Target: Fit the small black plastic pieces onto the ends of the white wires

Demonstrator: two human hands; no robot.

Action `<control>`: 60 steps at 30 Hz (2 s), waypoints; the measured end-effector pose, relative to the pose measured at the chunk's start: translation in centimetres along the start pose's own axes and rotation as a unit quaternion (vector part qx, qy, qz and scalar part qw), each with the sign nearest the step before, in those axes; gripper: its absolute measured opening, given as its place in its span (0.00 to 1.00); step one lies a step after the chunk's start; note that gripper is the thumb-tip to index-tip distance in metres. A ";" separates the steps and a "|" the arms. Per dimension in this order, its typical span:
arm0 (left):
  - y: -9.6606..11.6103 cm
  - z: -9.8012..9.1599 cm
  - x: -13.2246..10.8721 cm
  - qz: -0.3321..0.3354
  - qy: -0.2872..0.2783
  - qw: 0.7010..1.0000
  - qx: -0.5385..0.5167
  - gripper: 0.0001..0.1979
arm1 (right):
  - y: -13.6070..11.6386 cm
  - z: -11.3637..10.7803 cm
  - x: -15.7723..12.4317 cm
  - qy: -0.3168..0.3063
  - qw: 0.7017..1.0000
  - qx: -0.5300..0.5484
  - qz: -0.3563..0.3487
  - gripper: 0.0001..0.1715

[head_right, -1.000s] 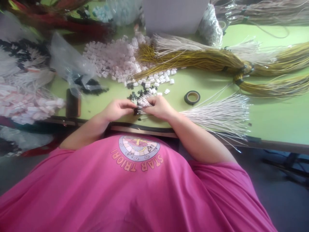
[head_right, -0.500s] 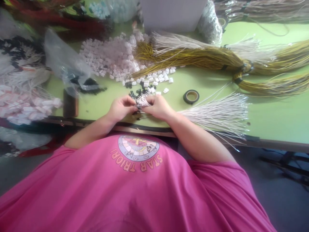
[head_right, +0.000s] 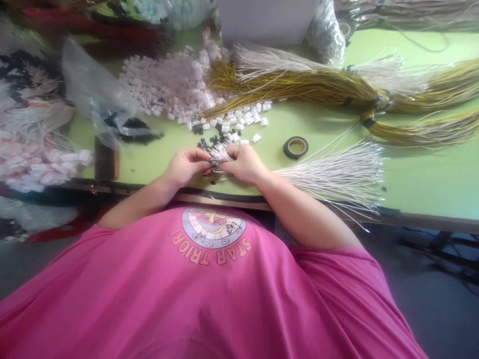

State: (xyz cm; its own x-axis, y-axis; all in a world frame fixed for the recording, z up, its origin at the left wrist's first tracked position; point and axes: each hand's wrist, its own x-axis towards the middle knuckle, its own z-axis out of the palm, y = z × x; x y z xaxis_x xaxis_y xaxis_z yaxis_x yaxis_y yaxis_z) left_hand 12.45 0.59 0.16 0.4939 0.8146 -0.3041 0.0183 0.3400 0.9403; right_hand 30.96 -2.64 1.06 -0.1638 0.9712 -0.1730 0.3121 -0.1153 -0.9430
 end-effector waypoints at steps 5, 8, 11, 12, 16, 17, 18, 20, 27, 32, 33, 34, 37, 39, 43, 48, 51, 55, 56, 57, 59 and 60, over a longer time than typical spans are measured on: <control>-0.4 0.3 -0.1 0.028 0.023 0.997 0.073 0.14 | 0.2 0.2 0.1 0.003 0.998 -0.055 -0.016 0.11; -1.1 0.2 0.1 0.058 0.023 0.990 0.126 0.11 | 0.4 0.2 0.2 -0.002 0.997 -0.068 -0.024 0.13; -1.2 -0.1 0.0 0.087 0.024 0.977 0.191 0.10 | 0.6 0.3 0.2 -0.006 0.997 -0.072 -0.025 0.15; -1.1 -0.2 -0.1 0.102 0.027 0.968 0.228 0.10 | 0.6 0.2 0.2 -0.001 0.996 -0.079 -0.029 0.16; 0.3 -1.4 -1.0 0.123 0.003 0.918 0.377 0.08 | 0.6 -0.1 0.1 0.028 0.992 -0.103 -0.061 0.18; 0.7 -2.0 -1.2 0.116 -0.003 0.908 0.402 0.08 | 0.6 -0.2 0.1 0.021 0.993 -0.097 -0.059 0.17; 1.1 -2.9 -1.5 0.108 0.001 0.898 0.426 0.08 | 0.5 -0.3 0.0 0.009 0.995 -0.090 -0.051 0.17; 1.8 -5.0 -2.0 0.096 0.040 0.874 0.474 0.08 | 0.4 -0.5 0.0 -0.014 0.996 -0.082 -0.030 0.16; 1.7 -10.3 -3.8 0.010 0.069 0.819 0.570 0.11 | -0.4 -0.9 -0.2 -0.036 0.995 -0.096 -0.008 0.15; 0.7 -9.1 -3.8 0.022 0.064 0.808 0.585 0.07 | -0.4 -1.0 -0.1 -0.068 0.992 -0.105 -0.010 0.10; 0.7 -8.8 -3.8 0.026 0.069 0.811 0.580 0.07 | -0.4 -1.1 0.0 -0.072 0.992 -0.105 -0.012 0.10; 0.9 -8.4 -3.8 0.027 0.072 0.818 0.571 0.07 | -0.3 -1.0 0.0 -0.076 0.992 -0.104 -0.014 0.10; 1.6 -6.7 -3.7 0.023 0.056 0.864 0.500 0.09 | -0.2 -1.0 0.1 -0.086 0.991 -0.098 -0.018 0.10; 2.1 -5.2 -3.4 0.032 0.016 0.901 0.433 0.10 | -0.2 -0.9 0.1 -0.088 0.992 -0.089 -0.015 0.10; 2.0 -2.3 -1.8 0.075 -0.056 0.940 0.329 0.09 | -0.3 -0.7 0.0 -0.084 0.994 -0.064 -0.015 0.09; 0.9 -1.3 0.1 0.029 -0.040 0.983 0.179 0.09 | -0.4 -0.6 -0.2 -0.054 0.998 -0.015 -0.002 0.10; 0.4 -1.3 0.3 0.016 -0.026 0.993 0.114 0.10 | -0.2 -0.5 -0.2 -0.034 0.999 -0.005 -0.001 0.11; 0.1 -1.2 0.0 0.000 -0.028 0.995 0.091 0.13 | -0.2 -0.2 -0.1 -0.018 1.000 -0.015 -0.007 0.09; 0.0 -1.1 -0.1 -0.002 -0.030 0.996 0.086 0.13 | -0.2 -0.2 -0.2 -0.019 1.000 -0.013 -0.009 0.08; 0.0 -1.0 -0.1 -0.002 -0.031 0.996 0.081 0.14 | -0.3 -0.1 -0.2 -0.019 1.000 -0.011 -0.011 0.07; -0.1 -0.9 -0.1 0.002 -0.024 0.997 0.071 0.14 | -0.4 -0.1 -0.3 -0.018 1.000 -0.008 -0.010 0.07; -0.2 -0.9 -0.1 0.003 -0.018 0.997 0.068 0.14 | -0.5 -0.1 -0.3 -0.017 1.000 -0.008 -0.008 0.08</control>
State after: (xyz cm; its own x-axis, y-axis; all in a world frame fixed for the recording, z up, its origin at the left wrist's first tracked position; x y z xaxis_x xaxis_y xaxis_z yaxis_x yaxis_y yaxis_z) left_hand 11.63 0.84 -0.11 0.5260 0.7974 -0.2958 0.1329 0.2664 0.9547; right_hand 30.90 -2.83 1.57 -0.1993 0.9654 -0.1683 0.3245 -0.0970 -0.9409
